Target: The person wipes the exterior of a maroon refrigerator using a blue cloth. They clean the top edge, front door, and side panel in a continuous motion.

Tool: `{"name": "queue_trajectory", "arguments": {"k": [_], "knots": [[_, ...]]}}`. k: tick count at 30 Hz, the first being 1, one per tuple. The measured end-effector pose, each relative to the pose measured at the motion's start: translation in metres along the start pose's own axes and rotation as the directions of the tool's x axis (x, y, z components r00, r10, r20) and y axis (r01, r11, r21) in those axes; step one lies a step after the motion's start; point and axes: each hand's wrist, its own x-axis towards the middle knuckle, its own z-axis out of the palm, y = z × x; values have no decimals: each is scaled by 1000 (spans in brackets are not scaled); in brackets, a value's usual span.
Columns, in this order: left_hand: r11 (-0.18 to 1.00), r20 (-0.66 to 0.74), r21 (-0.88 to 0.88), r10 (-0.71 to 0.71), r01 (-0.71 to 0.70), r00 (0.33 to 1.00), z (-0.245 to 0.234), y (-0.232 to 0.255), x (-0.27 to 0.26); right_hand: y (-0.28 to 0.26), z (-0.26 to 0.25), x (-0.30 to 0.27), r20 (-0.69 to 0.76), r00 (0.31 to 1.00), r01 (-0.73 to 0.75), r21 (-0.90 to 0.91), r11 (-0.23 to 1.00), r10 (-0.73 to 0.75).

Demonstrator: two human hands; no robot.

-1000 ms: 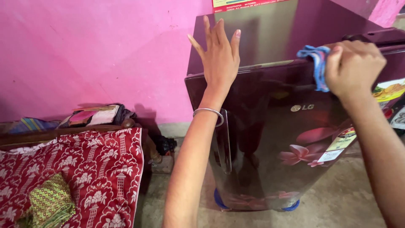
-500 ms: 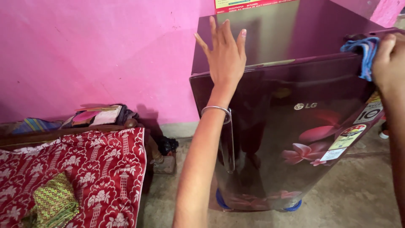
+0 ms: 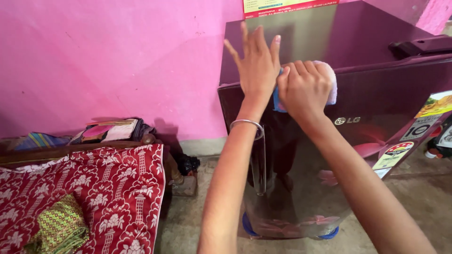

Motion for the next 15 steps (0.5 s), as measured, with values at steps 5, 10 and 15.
{"name": "queue_trajectory", "arguments": {"k": [5,10,15], "knots": [[1000,-7,3,29,-29,1000,1,-4,-1,11,-28,10,29,993,113,76,991,-116],[999,0,-11,39,-39,999,1,-7,-4,51,-42,-6,91,991,95,9,995,-96],[999,24,-14,49,-49,998,-1,-9,-2,104,-55,-21,114,991,83,-103,991,-71]]}}
